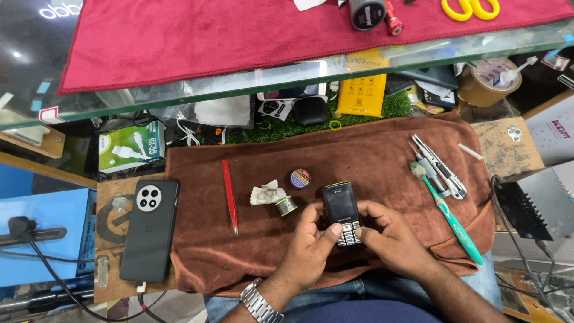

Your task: The person disassembles a yellow feature phone, removes the battery, and uses a screwdriver to unscrew the internal casing. They then use a utility knife to pry open the phone's frame and separate the front display assembly from the back housing. The person handles the internal components and the separated parts on a brown cloth work surface.

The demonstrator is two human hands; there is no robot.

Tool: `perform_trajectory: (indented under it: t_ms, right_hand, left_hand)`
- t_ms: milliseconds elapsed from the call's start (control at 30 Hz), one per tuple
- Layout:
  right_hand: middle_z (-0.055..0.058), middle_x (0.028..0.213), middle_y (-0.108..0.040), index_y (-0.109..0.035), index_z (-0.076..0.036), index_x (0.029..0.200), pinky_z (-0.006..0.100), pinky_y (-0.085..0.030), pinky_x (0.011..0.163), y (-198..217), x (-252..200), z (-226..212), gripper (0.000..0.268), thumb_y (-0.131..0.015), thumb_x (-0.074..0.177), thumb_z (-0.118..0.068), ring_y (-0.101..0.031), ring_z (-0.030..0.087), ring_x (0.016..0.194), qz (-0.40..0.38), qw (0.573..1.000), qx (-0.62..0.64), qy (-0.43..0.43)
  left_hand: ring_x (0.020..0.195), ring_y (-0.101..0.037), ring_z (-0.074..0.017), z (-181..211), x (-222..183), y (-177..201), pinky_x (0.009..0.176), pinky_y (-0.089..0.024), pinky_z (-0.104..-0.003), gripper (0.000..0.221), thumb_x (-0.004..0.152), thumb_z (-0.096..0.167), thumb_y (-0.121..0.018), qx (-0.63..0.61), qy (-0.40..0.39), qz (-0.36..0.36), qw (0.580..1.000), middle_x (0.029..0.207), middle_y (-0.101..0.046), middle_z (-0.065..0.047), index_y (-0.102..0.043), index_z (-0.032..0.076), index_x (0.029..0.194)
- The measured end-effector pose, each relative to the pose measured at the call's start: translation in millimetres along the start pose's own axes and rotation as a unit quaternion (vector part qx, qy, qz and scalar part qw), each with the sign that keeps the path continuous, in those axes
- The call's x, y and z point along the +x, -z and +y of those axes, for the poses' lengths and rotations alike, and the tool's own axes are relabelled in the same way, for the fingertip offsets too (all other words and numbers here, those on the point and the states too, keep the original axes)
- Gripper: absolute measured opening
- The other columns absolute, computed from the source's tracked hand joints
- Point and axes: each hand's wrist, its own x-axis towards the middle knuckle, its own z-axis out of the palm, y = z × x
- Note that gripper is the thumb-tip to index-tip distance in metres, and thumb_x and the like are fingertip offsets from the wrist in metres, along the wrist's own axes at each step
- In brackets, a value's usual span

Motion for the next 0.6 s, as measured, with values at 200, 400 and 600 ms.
perform_trajectory:
  t_ms: [200,400,600]
  right_hand:
    - [0.005,0.102,-0.071,-0.065,0.001,0.114,0.028,-0.055,0.083,2.1,1.5,0.8,0.027,-0.058,0.088,0.003,-0.065,0.010,0.094,-0.013,1.000,0.008,0.012]
    - [0.003,0.094,-0.065,-0.061,-0.001,0.103,0.025,-0.051,0.073,3.5,2.5,4.1,0.023,-0.054,0.083,0.008,-0.060,0.008,0.085,-0.015,0.999,0.048,0.002]
    - [0.001,0.093,-0.062,-0.058,-0.002,0.101,0.025,-0.050,0.071,1.3,3.3,4.8,0.021,-0.053,0.083,0.009,-0.058,0.007,0.084,-0.005,0.998,0.068,0.004]
  left_hand:
    - [0.107,-0.064,-0.0102,2.0,-0.3,-2.5,0.093,-0.057,-0.028,0.039,0.104,0.009,-0.055,-0.016,0.000,-0.007,1.000,0.128,-0.059,-0.010,-0.041,0.001,0.139]
    - [0.100,-0.068,-0.0095,7.1,-1.4,-3.5,0.089,-0.059,-0.027,0.039,0.104,0.011,-0.055,0.004,0.033,-0.008,0.999,0.119,-0.064,-0.010,-0.041,0.001,0.139]
    - [0.099,-0.068,-0.0090,8.1,-2.3,-2.6,0.088,-0.058,-0.026,0.039,0.104,0.012,-0.056,0.024,0.043,-0.007,0.999,0.117,-0.067,-0.010,-0.045,-0.002,0.139]
